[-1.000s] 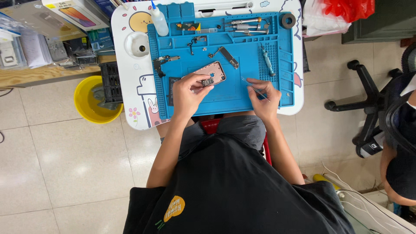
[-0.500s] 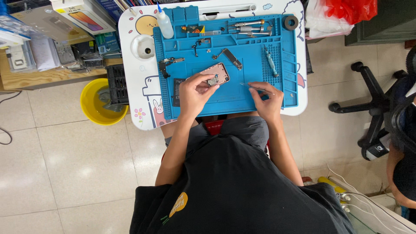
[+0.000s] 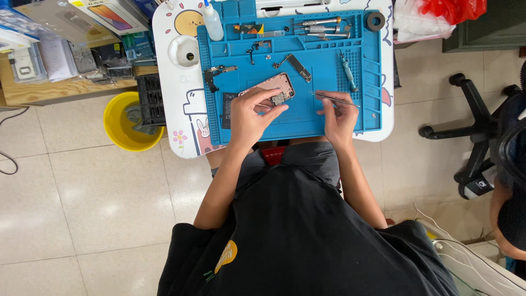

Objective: The person disassembles a smartphone on a blue work mat, using tweezers and a screwdriver to remove and reposition small internal components. They handle the phone casing, a battery, and various connectors, placing parts on the mat and adjusting them with tools.

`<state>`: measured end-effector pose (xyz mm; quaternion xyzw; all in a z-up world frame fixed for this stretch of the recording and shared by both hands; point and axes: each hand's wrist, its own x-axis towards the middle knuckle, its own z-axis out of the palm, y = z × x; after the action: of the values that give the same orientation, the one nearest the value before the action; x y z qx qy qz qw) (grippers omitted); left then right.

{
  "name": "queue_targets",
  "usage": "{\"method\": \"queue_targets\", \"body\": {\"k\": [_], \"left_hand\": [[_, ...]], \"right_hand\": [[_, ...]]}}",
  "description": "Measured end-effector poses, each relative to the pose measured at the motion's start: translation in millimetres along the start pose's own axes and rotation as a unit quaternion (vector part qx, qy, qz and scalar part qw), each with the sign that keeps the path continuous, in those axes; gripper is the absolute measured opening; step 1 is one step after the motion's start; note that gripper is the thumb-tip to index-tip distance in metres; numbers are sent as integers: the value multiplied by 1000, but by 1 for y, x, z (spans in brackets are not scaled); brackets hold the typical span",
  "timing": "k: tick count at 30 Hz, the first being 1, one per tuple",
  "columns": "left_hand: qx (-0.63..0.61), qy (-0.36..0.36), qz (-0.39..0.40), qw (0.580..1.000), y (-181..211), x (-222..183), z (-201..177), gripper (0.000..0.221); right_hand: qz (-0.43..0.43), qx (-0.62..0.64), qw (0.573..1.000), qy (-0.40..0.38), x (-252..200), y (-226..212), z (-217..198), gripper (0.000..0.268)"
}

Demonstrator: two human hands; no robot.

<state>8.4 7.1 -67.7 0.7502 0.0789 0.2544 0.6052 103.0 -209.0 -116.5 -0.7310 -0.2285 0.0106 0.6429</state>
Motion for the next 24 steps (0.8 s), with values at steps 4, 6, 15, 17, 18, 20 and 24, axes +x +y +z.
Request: {"method": "queue_targets", "body": {"k": [4, 6, 15, 17, 18, 20, 24], "left_hand": [[-1, 1, 3, 1000, 12, 1, 0, 28], [-2, 20, -7, 1000, 16, -2, 2, 25], [-28, 39, 33, 998, 21, -2, 3, 24], [-21, 42, 30, 998, 16, -4, 4, 25], [-13, 44, 28, 999, 13, -5, 4, 26], [-22, 46, 16, 999, 8, -7, 5, 27], [-28, 57, 12, 998, -11, -6, 3, 26]], "right_hand": [[1, 23, 1000, 6, 0, -2, 9, 8], [-10, -19, 1000, -11, -1, 0, 10, 9], [-25, -21, 999, -6, 1, -1, 15, 9], [-29, -28, 999, -11, 1, -2, 15, 9], [-34, -33, 999, -15, 0, -2, 16, 9], [-31, -40, 999, -19, -1, 5, 13, 9], [-24, -56, 998, -24, -1, 14, 10, 10]]}}
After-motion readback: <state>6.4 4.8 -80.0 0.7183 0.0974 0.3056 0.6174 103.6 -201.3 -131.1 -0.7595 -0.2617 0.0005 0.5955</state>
